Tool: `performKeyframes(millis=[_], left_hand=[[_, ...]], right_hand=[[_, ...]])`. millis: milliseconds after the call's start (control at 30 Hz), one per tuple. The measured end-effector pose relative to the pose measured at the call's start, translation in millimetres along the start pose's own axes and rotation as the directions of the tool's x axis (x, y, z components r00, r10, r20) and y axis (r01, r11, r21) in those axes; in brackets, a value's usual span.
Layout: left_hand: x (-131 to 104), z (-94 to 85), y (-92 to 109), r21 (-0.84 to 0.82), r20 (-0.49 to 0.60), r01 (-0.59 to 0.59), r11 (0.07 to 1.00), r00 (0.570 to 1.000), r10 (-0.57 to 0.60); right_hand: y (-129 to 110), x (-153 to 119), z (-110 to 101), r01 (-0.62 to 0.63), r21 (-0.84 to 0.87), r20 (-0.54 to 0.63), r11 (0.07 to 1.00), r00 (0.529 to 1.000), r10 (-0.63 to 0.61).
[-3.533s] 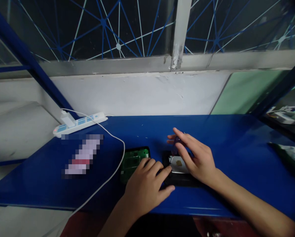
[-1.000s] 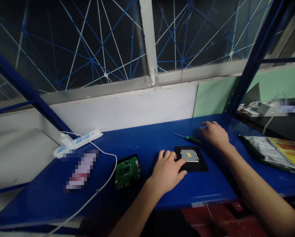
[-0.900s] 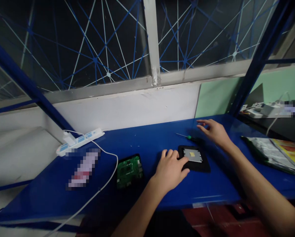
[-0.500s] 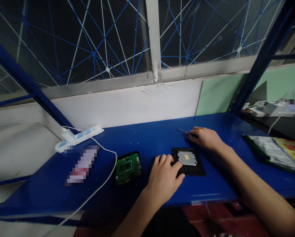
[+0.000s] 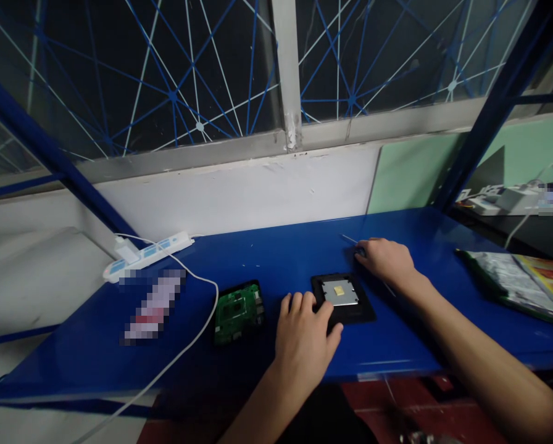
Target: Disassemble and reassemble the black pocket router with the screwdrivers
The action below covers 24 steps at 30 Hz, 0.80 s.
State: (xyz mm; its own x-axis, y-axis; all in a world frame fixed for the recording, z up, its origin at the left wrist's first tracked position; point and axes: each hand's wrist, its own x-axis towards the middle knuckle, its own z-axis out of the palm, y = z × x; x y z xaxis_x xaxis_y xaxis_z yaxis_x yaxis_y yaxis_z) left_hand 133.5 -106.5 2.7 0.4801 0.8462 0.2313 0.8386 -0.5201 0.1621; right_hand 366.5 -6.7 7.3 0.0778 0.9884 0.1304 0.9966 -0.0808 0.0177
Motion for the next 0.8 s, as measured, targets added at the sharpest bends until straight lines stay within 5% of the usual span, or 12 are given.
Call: performKeyframes(millis=[133, 233, 367, 467, 567, 700, 800], left_hand=[[-4, -12.8, -21, -0.04, 0.019, -0.053, 0.998, 0.998, 0.054], [-8, -32.9, -66, -0.057, 0.061, -0.004, 0.998, 0.998, 0.007], [-17, -58.1, -129, 0.003, 0.249, 0.161, 0.987, 0.956, -0.157], [-25, -66.9, -152, -0.03, 0.313, 0.136, 0.99, 0.942, -0.12], [-29, -64.6, -150, -0.063, 0.31, 0.127, 0.99, 0.945, -0.102], [-21, -49.7, -123, -0.124, 0.361, 0.124, 0.985, 0.93, -0.071], [-3, -38.8, -101, -0.184, 0.326, -0.004, 0.983, 0.943, 0.064]], right_hand=[[-3, -1, 1, -0.001, -0.013, -0.006, 1.0, 1.0, 0.001], [-6, -2, 0, 0.004, -0.02, -0.026, 1.0, 1.0, -0.004], [-9, -4, -2, -0.03, -0.024, -0.072, 0.999, 0.997, 0.028], [-9, -5, -1, -0.045, -0.004, -0.135, 0.999, 0.99, 0.044], [-9, -5, 0, -0.019, 0.022, -0.201, 1.0, 0.979, 0.023], [-14, -6, 0, 0.033, 0.058, -0.262, 0.998, 0.965, -0.017], [-18, -7, -2, 0.076, 0.093, -0.299, 0.993, 0.953, -0.045]])
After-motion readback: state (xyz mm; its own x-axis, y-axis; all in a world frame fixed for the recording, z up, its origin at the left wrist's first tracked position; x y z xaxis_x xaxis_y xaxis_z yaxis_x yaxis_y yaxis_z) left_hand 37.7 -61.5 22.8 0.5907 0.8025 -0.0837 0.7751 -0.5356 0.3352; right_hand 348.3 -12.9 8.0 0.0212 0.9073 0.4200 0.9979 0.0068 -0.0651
